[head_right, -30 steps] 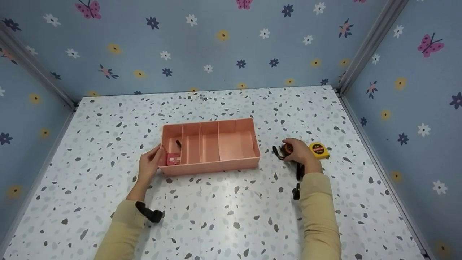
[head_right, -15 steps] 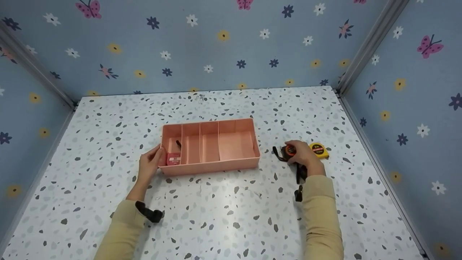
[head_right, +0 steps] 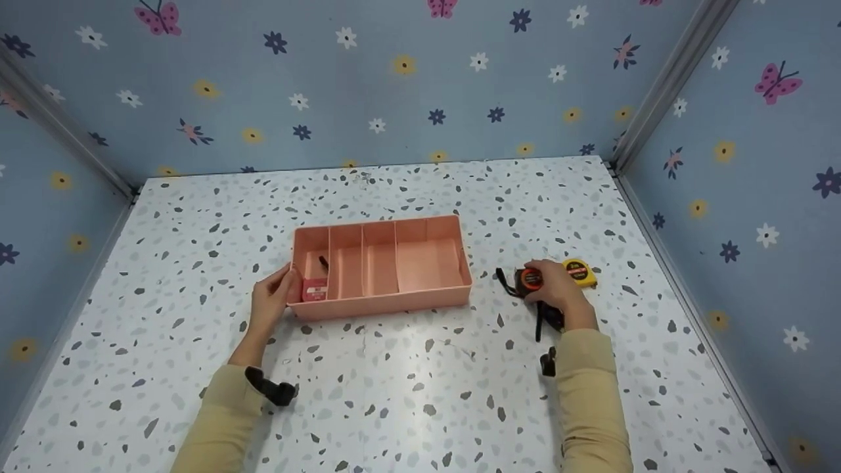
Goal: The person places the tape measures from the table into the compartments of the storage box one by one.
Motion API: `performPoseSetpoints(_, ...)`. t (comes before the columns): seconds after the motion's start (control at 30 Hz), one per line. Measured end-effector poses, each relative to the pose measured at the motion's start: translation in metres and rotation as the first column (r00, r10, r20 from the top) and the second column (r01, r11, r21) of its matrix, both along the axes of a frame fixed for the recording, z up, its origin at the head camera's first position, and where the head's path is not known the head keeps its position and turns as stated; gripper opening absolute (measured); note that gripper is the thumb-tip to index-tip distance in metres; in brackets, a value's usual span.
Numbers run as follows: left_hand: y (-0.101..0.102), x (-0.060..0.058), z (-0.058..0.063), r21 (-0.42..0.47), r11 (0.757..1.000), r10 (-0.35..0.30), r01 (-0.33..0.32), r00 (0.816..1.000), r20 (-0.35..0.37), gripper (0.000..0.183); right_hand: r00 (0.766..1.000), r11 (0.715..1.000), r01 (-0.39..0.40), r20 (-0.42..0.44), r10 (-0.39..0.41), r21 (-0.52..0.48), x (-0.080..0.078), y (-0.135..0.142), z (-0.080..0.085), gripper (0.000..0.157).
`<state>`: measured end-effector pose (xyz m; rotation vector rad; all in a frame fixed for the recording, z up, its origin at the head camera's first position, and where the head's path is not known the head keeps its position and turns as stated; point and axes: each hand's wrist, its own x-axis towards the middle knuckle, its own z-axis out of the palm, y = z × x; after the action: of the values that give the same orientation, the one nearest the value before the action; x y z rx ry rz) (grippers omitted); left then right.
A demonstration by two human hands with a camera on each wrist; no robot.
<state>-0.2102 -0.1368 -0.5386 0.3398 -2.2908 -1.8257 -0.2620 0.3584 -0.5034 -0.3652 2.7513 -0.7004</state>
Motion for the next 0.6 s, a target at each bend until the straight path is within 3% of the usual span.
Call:
performPoseSetpoints(0.3, 0.0, 0.0, -0.001, 0.003, 1.0, 0.009, -0.009, 0.999, -0.031, 0.035, 0.995, 0.997, 0.075, -0.057, -0.077, -0.028, 0.011, -0.005, -0.001, 0.073)
performPoseSetpoints(0.6, 0.001, 0.0, 0.0, -0.001, 1.0, 0.008, -0.008, 0.998, -0.055, 0.034, 0.991, 0.995, 0.072, -0.104, -0.079, -0.069, 0.024, -0.017, 0.008, 0.07)
